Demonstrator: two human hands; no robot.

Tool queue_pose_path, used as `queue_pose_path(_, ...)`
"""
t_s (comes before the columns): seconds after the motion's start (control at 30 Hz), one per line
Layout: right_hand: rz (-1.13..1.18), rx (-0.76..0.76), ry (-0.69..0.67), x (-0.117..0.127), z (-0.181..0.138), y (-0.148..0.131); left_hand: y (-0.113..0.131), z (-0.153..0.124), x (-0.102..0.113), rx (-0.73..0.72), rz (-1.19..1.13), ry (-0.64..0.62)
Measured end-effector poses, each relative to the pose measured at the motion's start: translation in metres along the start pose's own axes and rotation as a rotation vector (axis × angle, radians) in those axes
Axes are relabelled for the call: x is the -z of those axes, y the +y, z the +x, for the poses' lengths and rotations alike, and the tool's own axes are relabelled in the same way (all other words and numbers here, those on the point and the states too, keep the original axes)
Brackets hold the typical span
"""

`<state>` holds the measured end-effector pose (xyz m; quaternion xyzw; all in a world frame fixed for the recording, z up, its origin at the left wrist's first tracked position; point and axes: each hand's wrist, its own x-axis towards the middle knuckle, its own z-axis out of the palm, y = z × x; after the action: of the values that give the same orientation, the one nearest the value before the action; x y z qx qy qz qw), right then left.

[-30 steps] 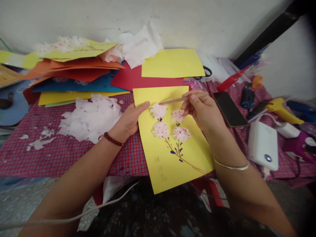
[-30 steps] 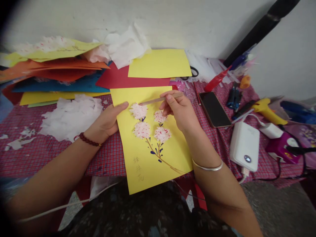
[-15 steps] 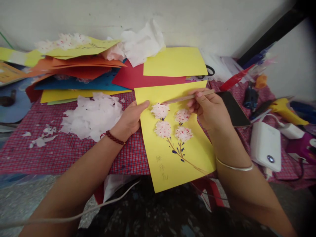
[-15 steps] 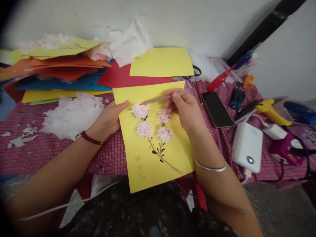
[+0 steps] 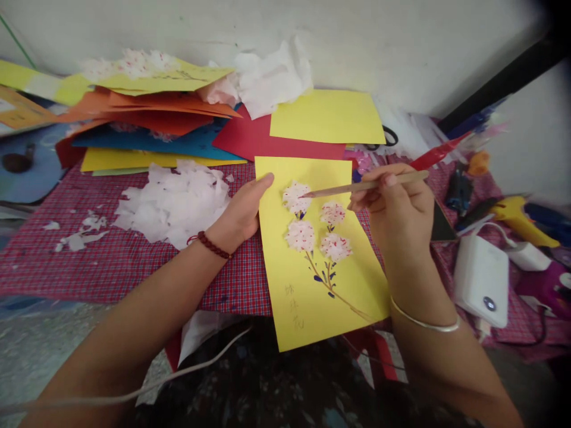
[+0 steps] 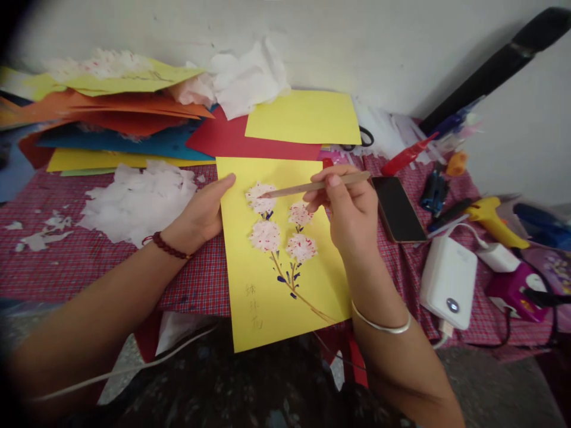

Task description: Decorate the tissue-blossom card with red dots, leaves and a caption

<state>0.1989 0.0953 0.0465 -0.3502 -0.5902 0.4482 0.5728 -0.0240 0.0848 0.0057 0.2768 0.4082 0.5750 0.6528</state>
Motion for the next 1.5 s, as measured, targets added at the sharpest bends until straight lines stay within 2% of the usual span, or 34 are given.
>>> queue_pose_path(0.23,-0.215,0.021,-0.058,-0.009,-0.011,-0.002,-0.001,0.0,0.001,0.015,-0.031,-0.054)
queue_pose_path(0.5,-0.22,0.107,-0.09,-0.012,-0.01,0.003,0.001,-0.001,-0.003,0.028,-0.038,-0.019)
queue_pose_path(1.07,-0.278,0.073,-0.117,-0.008,-0.008,0.006,-0.002,0.001,0.001,0.006,-0.006,0.007)
queue_pose_path(1.23,-0.244,0.026,-0.09,-0.009,-0.007,0.002,-0.001,0.001,0.0,0.001,0.005,0.043)
queue_pose_path(1.43,-0.147,0.043,0.133,0.003,0.001,-0.006,0.001,0.002,0.001,0.017,-0.006,0.082)
queue_pose_path(1.5,-0.166,0.051,0.153,0.007,0.003,-0.006,0.002,0.002,0.001,0.023,-0.017,0.085)
